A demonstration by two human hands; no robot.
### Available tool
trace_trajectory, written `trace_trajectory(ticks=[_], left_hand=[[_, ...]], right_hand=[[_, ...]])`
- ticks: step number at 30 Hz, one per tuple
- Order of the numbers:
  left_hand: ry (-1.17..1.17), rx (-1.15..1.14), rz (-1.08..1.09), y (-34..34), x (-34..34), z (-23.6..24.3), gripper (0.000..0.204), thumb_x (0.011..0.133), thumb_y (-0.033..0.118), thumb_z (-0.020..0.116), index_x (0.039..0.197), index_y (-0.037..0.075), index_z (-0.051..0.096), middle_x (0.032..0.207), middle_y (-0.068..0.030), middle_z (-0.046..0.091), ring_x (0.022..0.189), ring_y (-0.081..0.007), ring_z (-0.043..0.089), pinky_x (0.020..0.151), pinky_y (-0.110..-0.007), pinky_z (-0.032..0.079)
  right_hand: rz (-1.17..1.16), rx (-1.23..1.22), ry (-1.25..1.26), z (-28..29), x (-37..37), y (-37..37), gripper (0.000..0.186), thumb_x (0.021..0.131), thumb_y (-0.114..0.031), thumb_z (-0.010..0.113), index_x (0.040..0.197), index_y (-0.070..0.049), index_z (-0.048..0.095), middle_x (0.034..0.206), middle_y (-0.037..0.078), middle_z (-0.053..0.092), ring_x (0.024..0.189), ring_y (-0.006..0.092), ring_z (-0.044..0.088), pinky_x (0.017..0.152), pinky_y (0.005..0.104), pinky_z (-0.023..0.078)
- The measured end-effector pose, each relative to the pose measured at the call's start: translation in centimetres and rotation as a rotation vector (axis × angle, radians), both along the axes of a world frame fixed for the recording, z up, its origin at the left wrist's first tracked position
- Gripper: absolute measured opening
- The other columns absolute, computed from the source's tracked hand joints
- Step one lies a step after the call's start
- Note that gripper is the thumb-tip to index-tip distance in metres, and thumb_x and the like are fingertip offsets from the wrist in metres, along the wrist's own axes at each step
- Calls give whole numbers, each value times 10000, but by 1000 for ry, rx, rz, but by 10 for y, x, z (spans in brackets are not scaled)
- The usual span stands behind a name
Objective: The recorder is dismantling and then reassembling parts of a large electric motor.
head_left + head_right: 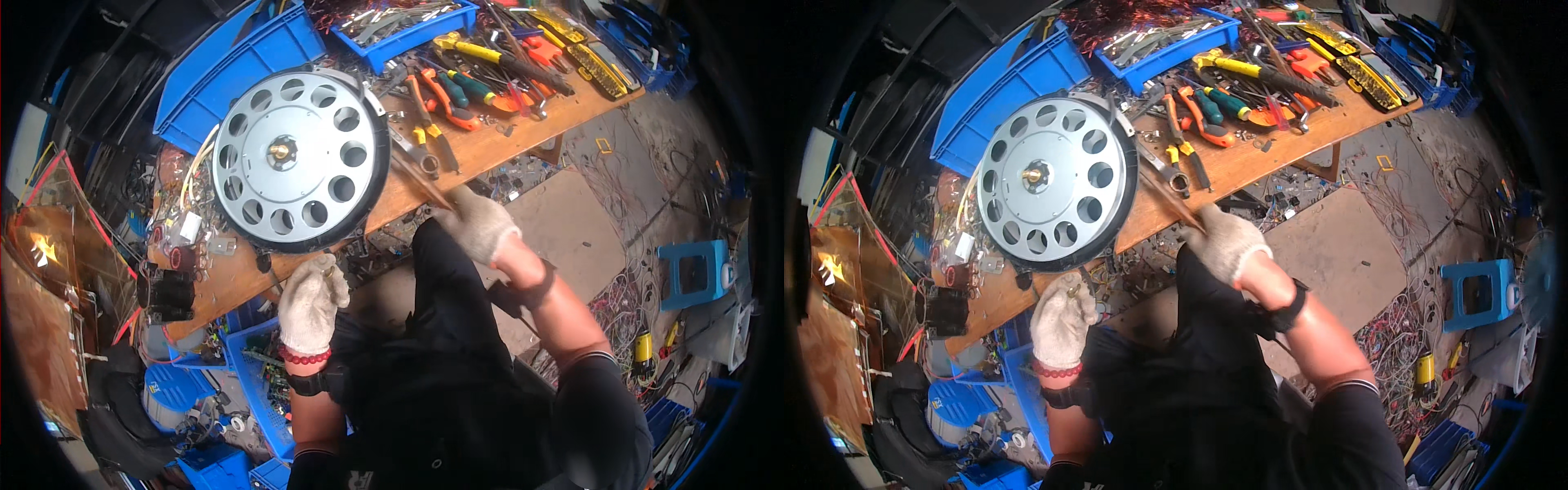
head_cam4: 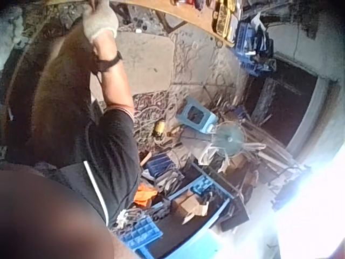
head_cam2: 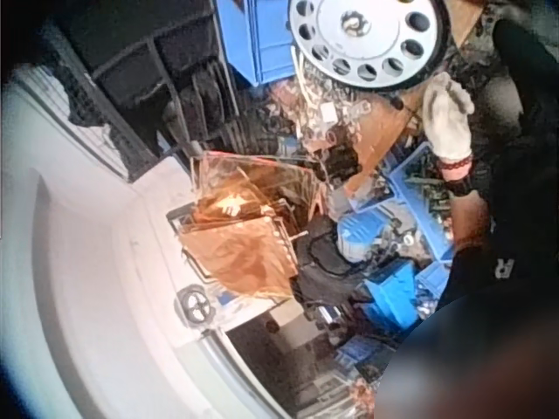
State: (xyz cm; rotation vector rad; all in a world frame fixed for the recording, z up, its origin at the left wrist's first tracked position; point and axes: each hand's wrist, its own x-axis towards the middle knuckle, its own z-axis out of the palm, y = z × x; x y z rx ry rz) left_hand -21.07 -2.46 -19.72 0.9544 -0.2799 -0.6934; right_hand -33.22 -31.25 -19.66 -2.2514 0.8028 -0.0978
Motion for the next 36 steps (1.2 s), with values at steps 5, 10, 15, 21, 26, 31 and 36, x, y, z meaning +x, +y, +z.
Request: trace_trajectory(ticks=[5,10,15,21,26,31,36], left_hand=[[-55,41,146,14,-3,11,384,977,65,574,1344,-40,615,1009,-132,651,803,-225,612,689,-339,507],[-18,-131,186,16,11,-5,455,992,27,526,1441,-48,532,1130,-128,697,934,-220,695,823,-362,611],[202,-355,126,9,15,-19,441,1024,71,518,1445,-62,515,1282,-213,674,1154,-337,691,1015,-461,579],[292,-351,187,4,6,-19,439,1011,145,571,1394,-68,550,1302,-240,660,1238,-397,646,1088,-510,524],[258,-276,227,13,4,-15,501,1041,181,526,1471,-72,478,1420,-271,585,1324,-427,580,1157,-555,458],[249,-353,197,20,5,-28,545,1029,229,544,1489,-54,469,1457,-283,553,1367,-441,535,1179,-562,417],[285,-388,192,23,7,-32,552,1036,259,530,1495,-40,462,1466,-277,545,1375,-436,523,1178,-560,407]], right_hand=[[-35,131,47,-20,-85,-18,277,894,-230,640,1091,-34,636,941,237,675,949,401,684,835,476,524],[-187,116,0,-58,-183,-26,213,887,-194,706,857,-8,607,649,108,542,604,156,494,578,371,443],[-18,-141,-159,-51,-223,-14,175,876,-172,766,931,-37,668,673,63,623,623,121,592,588,310,485],[265,-228,-154,-24,-194,1,268,797,-170,851,955,-59,666,769,149,708,657,325,718,598,390,548],[310,-203,-153,-34,-187,7,251,812,-176,850,934,-69,660,778,134,720,675,317,730,600,390,550],[271,-249,-108,-41,-183,10,256,817,-191,858,924,-71,659,737,130,695,624,305,694,584,391,533],[288,-253,-133,-39,-183,13,227,834,-186,835,953,-75,677,752,121,681,635,288,671,615,378,530]])
